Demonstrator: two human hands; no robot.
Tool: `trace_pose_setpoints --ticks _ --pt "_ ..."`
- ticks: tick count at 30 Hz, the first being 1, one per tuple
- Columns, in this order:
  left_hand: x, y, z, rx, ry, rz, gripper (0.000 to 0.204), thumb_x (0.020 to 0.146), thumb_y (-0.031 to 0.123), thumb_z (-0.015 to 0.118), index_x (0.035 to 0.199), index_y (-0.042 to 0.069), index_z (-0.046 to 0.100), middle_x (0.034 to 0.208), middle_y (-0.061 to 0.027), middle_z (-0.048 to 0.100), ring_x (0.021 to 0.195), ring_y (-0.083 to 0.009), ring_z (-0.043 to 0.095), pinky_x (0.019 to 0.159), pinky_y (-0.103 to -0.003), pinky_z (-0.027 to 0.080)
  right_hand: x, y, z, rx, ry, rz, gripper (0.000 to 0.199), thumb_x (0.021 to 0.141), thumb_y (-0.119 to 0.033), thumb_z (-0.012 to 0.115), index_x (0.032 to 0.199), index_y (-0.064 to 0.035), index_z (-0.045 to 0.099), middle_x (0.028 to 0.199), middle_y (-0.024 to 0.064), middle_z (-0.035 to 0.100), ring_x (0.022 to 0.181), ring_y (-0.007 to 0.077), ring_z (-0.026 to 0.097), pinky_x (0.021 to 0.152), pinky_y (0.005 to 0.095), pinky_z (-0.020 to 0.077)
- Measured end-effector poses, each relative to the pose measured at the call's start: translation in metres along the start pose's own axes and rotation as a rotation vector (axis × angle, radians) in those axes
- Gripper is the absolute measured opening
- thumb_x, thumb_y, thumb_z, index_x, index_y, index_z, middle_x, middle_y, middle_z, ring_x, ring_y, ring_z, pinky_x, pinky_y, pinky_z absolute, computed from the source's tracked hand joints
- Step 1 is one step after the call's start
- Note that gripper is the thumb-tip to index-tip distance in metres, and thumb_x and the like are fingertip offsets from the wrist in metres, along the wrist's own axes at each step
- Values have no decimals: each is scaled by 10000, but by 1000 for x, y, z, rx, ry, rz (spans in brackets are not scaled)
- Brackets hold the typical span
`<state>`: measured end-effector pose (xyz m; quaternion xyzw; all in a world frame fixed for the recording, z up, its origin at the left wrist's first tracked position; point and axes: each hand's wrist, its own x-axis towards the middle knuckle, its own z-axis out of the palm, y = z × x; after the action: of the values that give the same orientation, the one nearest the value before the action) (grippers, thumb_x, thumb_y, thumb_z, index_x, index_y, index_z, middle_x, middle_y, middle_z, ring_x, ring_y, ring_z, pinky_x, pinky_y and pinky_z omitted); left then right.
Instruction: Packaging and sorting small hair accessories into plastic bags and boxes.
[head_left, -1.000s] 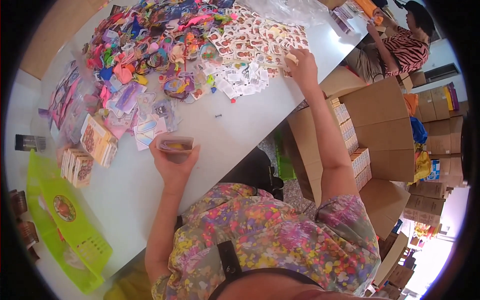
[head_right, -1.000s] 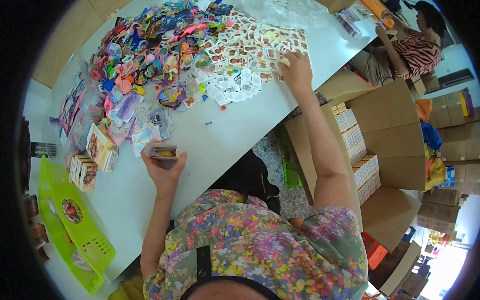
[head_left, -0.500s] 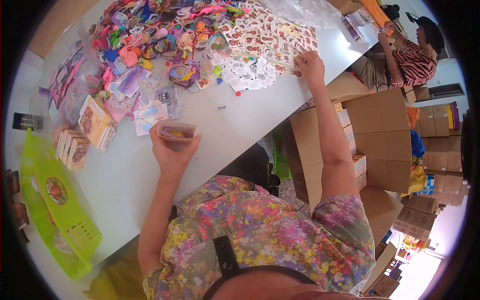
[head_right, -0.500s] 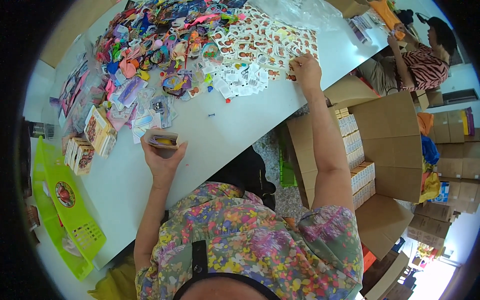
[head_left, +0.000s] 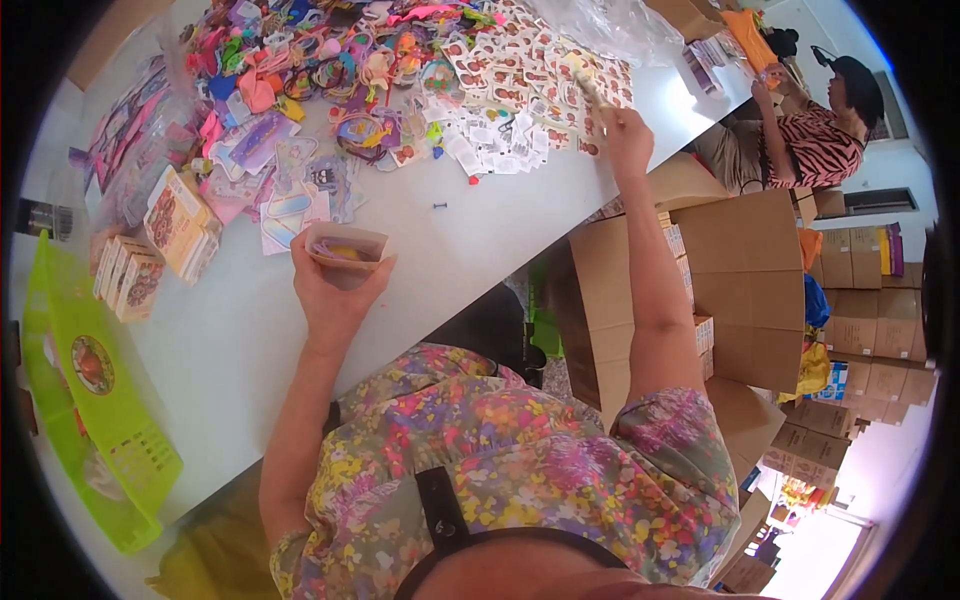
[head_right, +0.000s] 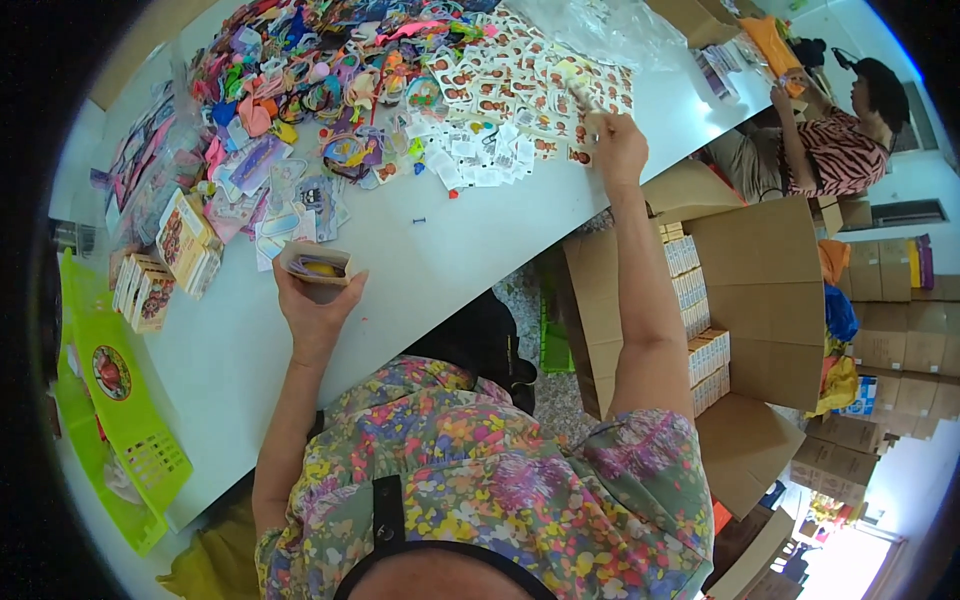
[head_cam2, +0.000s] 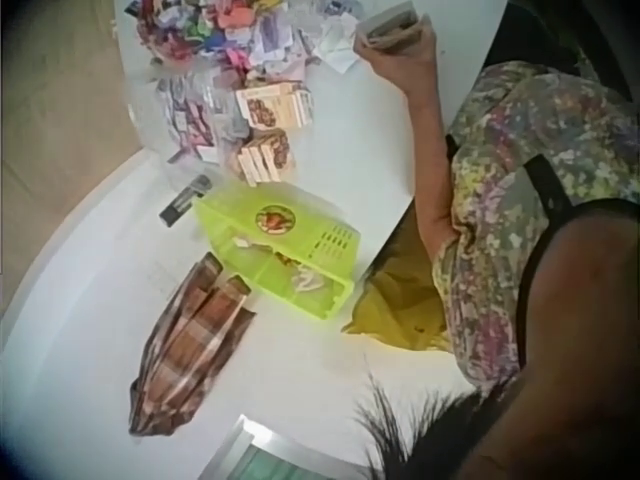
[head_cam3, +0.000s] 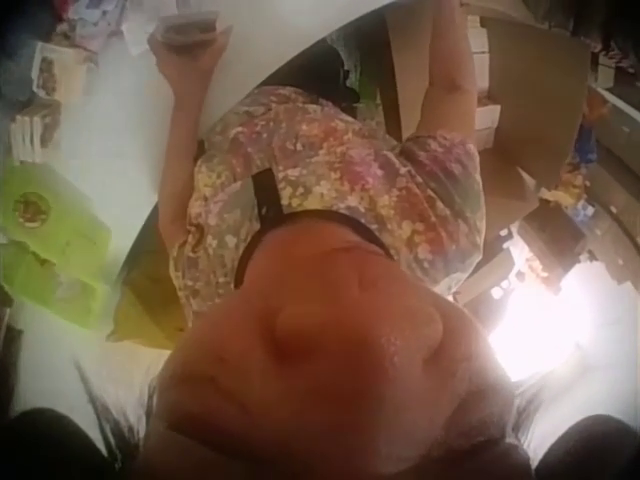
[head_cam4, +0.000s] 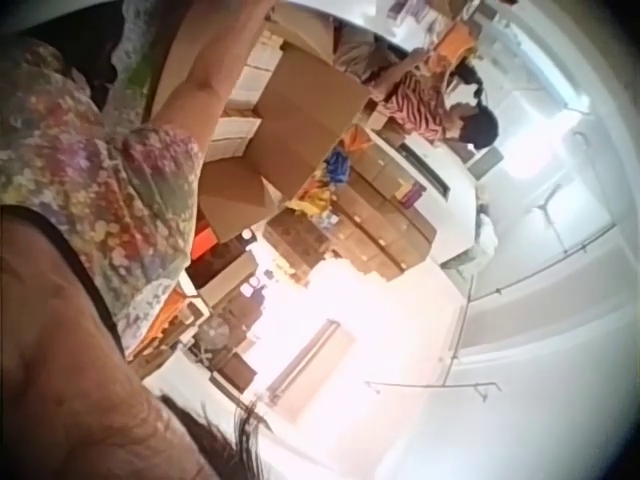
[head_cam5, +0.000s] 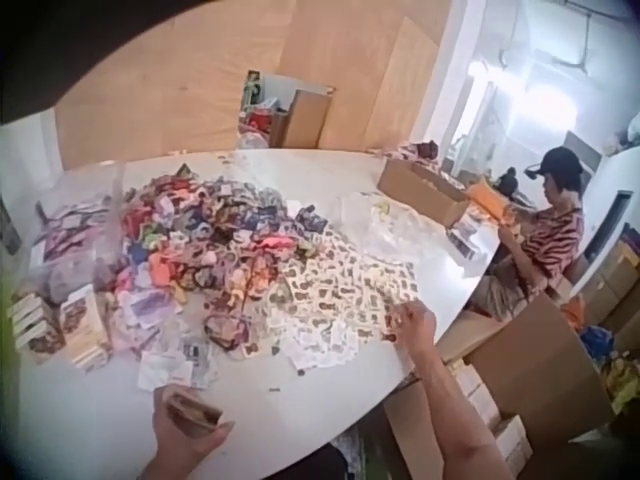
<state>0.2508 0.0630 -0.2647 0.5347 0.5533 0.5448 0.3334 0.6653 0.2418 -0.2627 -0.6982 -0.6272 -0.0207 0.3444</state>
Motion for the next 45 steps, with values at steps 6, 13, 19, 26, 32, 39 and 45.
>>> trace_pose_setpoints --ticks 6,13,19,26,32,39,45 --pt "2 -1 1 -29 0 -10 767 638 158 890 1206 40 387 1087 -111 556 976 -191 588 841 -328 514 -18 -25 0 428 -62 204 171 902 -141 631 977 2 687 787 65 685 668 115 670 560 240 494" --pt "1 -2 1 -16 -6 -21 781 636 164 892 1215 44 381 1092 -109 558 978 -192 595 841 -330 519 -21 -47 -2 655 -177 198 238 889 -47 617 1120 -3 652 819 37 675 672 103 671 501 199 449" --pt "0 5 -1 -21 -18 -13 743 661 111 870 1218 55 382 1097 -84 523 987 -168 575 858 -319 516 -19 -63 1 798 -281 261 263 878 -19 597 1133 34 635 830 53 668 641 128 675 486 189 434" --pt "0 1 0 2 -18 -33 783 642 169 888 1224 45 380 1092 -106 558 995 -185 588 856 -322 511 8 -64 11 738 -211 248 232 892 -55 593 1089 49 657 761 63 670 584 80 616 465 202 455" --pt "1 3 -1 7 9 -27 779 636 176 893 1221 47 395 1103 -110 566 994 -192 595 856 -326 507 -13 -73 -9 577 -562 172 167 847 -55 665 995 21 684 684 21 648 529 63 556 449 212 425" --pt "2 -1 0 6 -21 -13 741 669 118 868 1230 54 388 1103 -83 535 985 -167 581 859 -319 508 -29 -78 1 296 -516 138 174 832 -66 686 975 28 657 661 8 616 512 53 509 444 210 396" --pt "2 8 -1 -35 -28 -33 732 664 115 869 1216 60 390 1079 -77 548 972 -163 583 850 -314 507 -20 -73 -1 777 -432 300 144 928 -163 630 926 -20 615 644 28 619 463 60 495 423 206 380"
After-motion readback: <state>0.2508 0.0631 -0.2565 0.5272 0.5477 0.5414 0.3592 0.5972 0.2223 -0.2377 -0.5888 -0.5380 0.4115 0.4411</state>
